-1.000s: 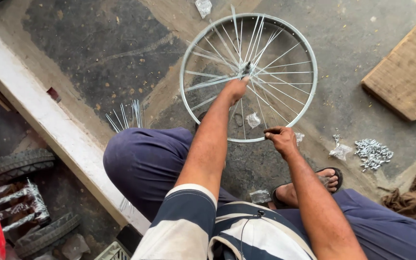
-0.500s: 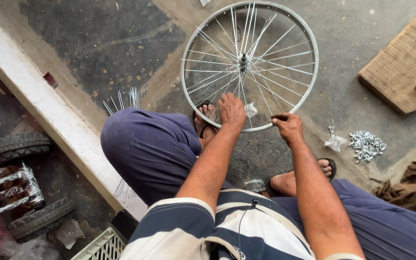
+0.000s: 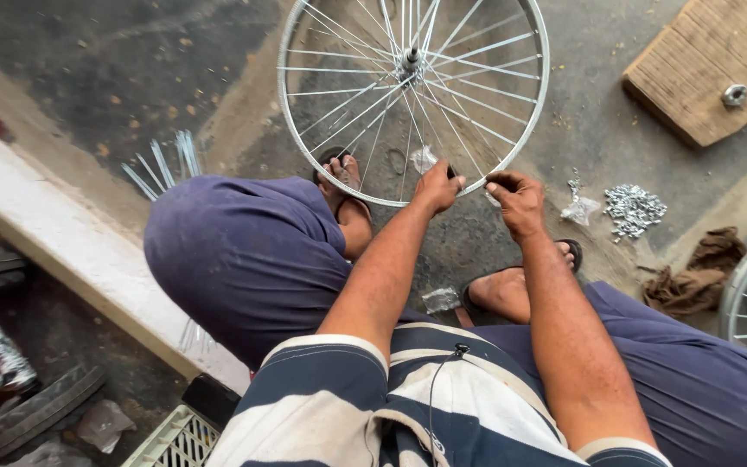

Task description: The person sits on the floor and assembles a bicycle wheel by inserting spokes into the hub and attaching them to the rim. They repeatedly pick up small metal nuts and tighten them onto the spoke ends to secure the wheel structure.

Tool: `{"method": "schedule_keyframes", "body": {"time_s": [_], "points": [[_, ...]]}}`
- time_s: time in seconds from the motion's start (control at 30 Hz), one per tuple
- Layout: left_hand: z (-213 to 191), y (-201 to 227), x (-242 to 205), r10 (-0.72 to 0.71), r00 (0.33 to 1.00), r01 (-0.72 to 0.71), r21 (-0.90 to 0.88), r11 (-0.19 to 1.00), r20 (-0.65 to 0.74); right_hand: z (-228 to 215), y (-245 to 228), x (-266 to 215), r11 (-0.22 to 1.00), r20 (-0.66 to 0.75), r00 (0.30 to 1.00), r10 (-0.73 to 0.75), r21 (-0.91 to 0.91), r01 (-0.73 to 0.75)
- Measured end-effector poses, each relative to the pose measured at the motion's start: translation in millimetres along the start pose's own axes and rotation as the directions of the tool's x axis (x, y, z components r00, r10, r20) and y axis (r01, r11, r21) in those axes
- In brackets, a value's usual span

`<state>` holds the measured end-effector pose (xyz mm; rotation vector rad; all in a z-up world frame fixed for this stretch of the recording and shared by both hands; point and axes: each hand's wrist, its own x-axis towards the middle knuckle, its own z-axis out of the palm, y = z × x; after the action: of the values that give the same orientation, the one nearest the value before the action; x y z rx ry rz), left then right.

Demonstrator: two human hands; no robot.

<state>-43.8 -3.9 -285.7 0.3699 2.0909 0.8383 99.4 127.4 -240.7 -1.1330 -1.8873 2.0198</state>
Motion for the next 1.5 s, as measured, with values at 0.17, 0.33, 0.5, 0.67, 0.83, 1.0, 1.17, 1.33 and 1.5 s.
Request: {"method": "schedule_keyframes", "body": {"time_s": [0.17, 0.33, 0.5, 0.67, 0.83, 1.0, 1.17, 1.33, 1.5], "points": [[14, 20, 5, -0.031, 0.997, 0.026, -0.072, 0.997, -0.067, -1, 14, -9, 0.989, -0.054, 0.988, 0.144, 0.013, -0.144], [14, 32, 4, -0.068, 0.996, 0.059, -0.133, 0.989, -0.061, 8, 28, -8, 0.996, -0.097, 0.993, 0.069, -0.053, -0.075], [12, 34, 2, -0.08, 0.996, 0.074, -0.133, 0.988, -0.039, 14, 37, 9, 0.999, -0.158, 0.987, -0.038, -0.007, 0.037], [7, 35, 1, -0.143, 0.99, 0.143, -0.132, 0.981, 0.011, 17, 39, 10, 0.998, -0.132, 0.991, 0.025, 0.055, -0.017], [3, 37, 1, -0.166, 0.985, 0.17, -0.128, 0.977, 0.044, 22, 32, 7, 1.0, -0.161, 0.987, 0.02, -0.005, -0.022], [4, 37, 2, -0.184, 0.98, 0.191, -0.109, 0.976, 0.072, 29, 21, 2, 0.994, -0.214, 0.977, 0.018, -0.101, -0.041], [4, 35, 1, -0.167, 0.984, 0.173, -0.128, 0.977, 0.063, 33, 12, -2, 0.98, -0.233, 0.972, -0.03, -0.2, -0.018], [-3, 36, -2, -0.125, 0.992, 0.126, -0.108, 0.986, 0.02, 30, 17, -1, 0.994, -0.214, 0.976, 0.03, -0.1, -0.053], [-7, 41, -6, -0.167, 0.985, 0.171, -0.133, 0.976, 0.041, 26, 26, -2, 0.997, -0.1, 0.992, 0.075, 0.038, -0.072]]}}
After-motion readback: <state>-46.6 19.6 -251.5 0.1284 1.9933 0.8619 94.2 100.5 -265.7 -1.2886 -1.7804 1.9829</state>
